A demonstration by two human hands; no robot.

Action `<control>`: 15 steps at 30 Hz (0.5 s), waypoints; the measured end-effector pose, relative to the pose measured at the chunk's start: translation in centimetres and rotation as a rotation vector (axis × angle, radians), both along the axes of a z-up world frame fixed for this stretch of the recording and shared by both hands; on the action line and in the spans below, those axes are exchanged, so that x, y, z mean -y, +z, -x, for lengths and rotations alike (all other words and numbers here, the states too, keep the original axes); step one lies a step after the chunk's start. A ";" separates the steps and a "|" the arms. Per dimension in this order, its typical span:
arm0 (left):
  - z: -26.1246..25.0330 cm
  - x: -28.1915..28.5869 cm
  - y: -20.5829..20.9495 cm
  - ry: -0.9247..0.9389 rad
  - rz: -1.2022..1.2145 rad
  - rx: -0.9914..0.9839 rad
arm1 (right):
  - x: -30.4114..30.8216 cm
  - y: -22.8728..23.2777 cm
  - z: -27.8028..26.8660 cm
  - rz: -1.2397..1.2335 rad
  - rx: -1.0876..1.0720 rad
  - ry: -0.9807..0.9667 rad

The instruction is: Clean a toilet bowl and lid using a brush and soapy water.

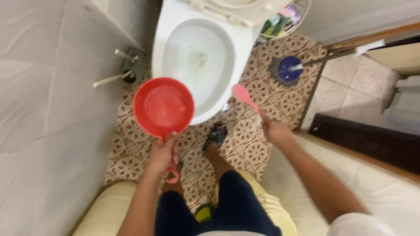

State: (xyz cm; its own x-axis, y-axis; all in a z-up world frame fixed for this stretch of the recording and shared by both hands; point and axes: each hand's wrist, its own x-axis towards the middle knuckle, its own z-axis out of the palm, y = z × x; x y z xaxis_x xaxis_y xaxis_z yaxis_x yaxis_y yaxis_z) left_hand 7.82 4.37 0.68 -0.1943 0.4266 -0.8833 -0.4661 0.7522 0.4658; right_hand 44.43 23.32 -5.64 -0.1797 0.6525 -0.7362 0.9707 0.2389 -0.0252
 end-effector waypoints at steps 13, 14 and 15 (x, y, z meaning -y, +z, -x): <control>-6.4 -9.7 2.7 0.200 -0.077 -0.037 | -4.1 -1.0 8.7 0.119 -1.039 -0.740; -7.3 -10.4 2.9 0.154 -0.076 -0.044 | -3.7 1.3 9.7 0.192 -1.049 -0.888; -8.3 -11.1 3.0 0.109 -0.076 -0.053 | -3.3 3.6 10.9 0.267 -1.056 -1.036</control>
State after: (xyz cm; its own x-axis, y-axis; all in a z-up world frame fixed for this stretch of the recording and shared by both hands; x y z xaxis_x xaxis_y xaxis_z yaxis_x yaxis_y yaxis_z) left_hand 16.09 15.49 3.67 -0.2884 0.4653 -0.8368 -0.5169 0.6600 0.5451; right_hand 33.58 26.64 -2.00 -0.2446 0.6907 -0.6805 0.2099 -0.6475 -0.7326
